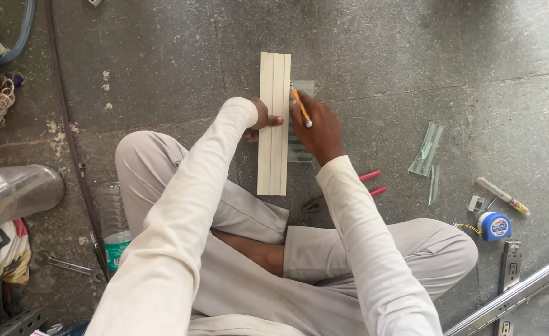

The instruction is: The person sits on the floor and uses a utility knife to score and cut a rectangular piece of glass. They use a white plastic profile as a straightedge guide to ensure a straight cut line. After scoring, the person snaps the glass along the scored line to separate it into two pieces.

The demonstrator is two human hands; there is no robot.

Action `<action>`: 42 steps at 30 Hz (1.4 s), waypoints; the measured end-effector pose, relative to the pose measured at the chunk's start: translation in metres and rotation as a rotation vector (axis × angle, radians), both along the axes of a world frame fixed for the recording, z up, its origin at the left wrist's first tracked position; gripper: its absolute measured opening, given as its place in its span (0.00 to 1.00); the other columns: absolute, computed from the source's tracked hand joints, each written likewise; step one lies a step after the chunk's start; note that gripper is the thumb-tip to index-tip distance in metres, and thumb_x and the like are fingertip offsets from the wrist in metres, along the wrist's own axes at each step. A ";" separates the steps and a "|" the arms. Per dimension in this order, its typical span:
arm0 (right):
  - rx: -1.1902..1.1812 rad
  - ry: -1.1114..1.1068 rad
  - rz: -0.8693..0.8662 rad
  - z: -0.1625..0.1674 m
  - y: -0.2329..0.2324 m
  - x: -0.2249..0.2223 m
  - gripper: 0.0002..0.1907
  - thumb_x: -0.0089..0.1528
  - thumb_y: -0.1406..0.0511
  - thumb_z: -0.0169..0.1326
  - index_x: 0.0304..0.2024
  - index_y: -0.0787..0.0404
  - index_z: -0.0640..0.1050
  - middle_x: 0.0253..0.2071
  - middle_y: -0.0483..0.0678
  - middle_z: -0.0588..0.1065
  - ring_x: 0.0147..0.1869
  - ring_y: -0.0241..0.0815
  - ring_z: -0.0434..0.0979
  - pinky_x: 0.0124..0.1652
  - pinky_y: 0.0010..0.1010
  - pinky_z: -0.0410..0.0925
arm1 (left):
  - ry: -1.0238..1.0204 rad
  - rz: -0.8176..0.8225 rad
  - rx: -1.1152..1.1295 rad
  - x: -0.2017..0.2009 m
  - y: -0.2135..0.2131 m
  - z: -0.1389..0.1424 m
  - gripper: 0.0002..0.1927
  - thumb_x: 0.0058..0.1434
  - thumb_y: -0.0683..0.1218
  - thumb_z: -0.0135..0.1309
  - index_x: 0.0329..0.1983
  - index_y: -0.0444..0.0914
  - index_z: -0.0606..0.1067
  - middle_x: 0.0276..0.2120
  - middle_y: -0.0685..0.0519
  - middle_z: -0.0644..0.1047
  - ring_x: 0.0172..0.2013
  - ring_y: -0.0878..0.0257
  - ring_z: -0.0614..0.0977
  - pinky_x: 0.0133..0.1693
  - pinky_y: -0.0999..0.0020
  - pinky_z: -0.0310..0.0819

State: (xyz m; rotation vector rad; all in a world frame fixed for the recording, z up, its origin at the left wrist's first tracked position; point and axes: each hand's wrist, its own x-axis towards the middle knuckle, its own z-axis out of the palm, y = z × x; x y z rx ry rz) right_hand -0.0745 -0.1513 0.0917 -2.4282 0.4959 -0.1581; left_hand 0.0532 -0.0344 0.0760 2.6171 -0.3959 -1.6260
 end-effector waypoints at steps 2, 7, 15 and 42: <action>-0.002 -0.021 0.022 -0.002 -0.001 0.001 0.21 0.70 0.56 0.45 0.59 0.59 0.77 0.35 0.56 0.81 0.38 0.57 0.83 0.39 0.47 0.73 | 0.022 0.034 -0.012 0.001 0.001 -0.001 0.40 0.61 0.72 0.52 0.57 0.34 0.74 0.33 0.48 0.84 0.26 0.61 0.83 0.32 0.63 0.82; -0.003 0.039 0.023 -0.009 -0.004 0.002 0.22 0.69 0.57 0.45 0.58 0.61 0.78 0.32 0.57 0.81 0.35 0.56 0.83 0.37 0.46 0.73 | 0.072 0.042 -0.050 0.006 0.000 -0.010 0.38 0.62 0.70 0.52 0.59 0.34 0.72 0.40 0.43 0.83 0.34 0.53 0.87 0.37 0.57 0.87; -0.021 0.001 0.068 -0.008 -0.010 0.004 0.19 0.68 0.58 0.47 0.54 0.61 0.80 0.29 0.55 0.81 0.31 0.53 0.82 0.34 0.43 0.73 | 0.062 0.057 -0.112 0.010 -0.003 -0.027 0.37 0.61 0.67 0.57 0.58 0.33 0.74 0.46 0.41 0.83 0.43 0.50 0.87 0.43 0.55 0.86; 0.239 -0.058 0.159 -0.001 -0.022 0.016 0.19 0.69 0.65 0.47 0.52 0.76 0.78 0.31 0.62 0.79 0.30 0.51 0.82 0.36 0.40 0.73 | 0.042 0.160 -0.181 0.005 -0.001 -0.016 0.37 0.61 0.60 0.62 0.64 0.32 0.67 0.55 0.38 0.78 0.38 0.47 0.88 0.39 0.59 0.87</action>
